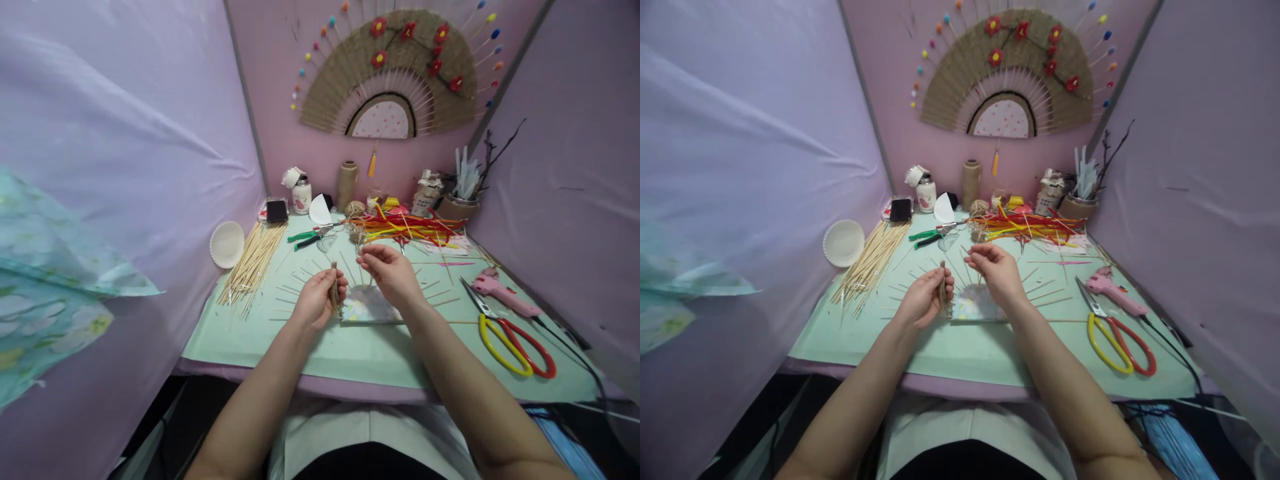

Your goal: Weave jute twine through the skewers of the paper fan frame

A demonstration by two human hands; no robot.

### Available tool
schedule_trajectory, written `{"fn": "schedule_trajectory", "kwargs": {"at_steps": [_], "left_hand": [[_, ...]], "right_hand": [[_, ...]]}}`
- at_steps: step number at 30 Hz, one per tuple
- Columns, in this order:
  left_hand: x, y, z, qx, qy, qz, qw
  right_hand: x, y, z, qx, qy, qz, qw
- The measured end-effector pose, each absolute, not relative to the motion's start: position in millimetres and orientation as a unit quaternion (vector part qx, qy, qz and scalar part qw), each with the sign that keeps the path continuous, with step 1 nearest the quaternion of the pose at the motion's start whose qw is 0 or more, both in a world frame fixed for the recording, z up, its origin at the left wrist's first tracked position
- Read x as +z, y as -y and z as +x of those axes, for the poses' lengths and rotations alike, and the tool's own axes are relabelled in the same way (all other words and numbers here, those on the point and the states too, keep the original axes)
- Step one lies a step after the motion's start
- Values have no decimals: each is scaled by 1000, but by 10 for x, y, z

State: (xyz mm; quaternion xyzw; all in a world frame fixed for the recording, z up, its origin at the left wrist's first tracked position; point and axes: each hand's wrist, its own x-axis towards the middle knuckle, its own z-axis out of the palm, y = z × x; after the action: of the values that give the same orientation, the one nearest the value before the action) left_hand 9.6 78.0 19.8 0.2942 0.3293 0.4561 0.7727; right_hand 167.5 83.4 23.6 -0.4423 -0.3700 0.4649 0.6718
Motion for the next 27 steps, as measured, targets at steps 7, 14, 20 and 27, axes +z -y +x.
{"fn": "schedule_trajectory", "kwargs": {"at_steps": [7, 14, 20, 27], "left_hand": [[64, -836, 176, 498, -300, 206, 787], [18, -840, 187, 554, -285, 217, 752], [8, -809, 214, 573, -288, 258, 722], [-42, -808, 231, 589, -306, 266, 699]], "right_hand": [[94, -743, 1417, 525, 267, -414, 694], [22, -634, 1233, 402, 386, -445, 700], [-24, -591, 1155, 327, 436, -479, 688], [-52, -562, 1141, 309, 452, -490, 678]]}}
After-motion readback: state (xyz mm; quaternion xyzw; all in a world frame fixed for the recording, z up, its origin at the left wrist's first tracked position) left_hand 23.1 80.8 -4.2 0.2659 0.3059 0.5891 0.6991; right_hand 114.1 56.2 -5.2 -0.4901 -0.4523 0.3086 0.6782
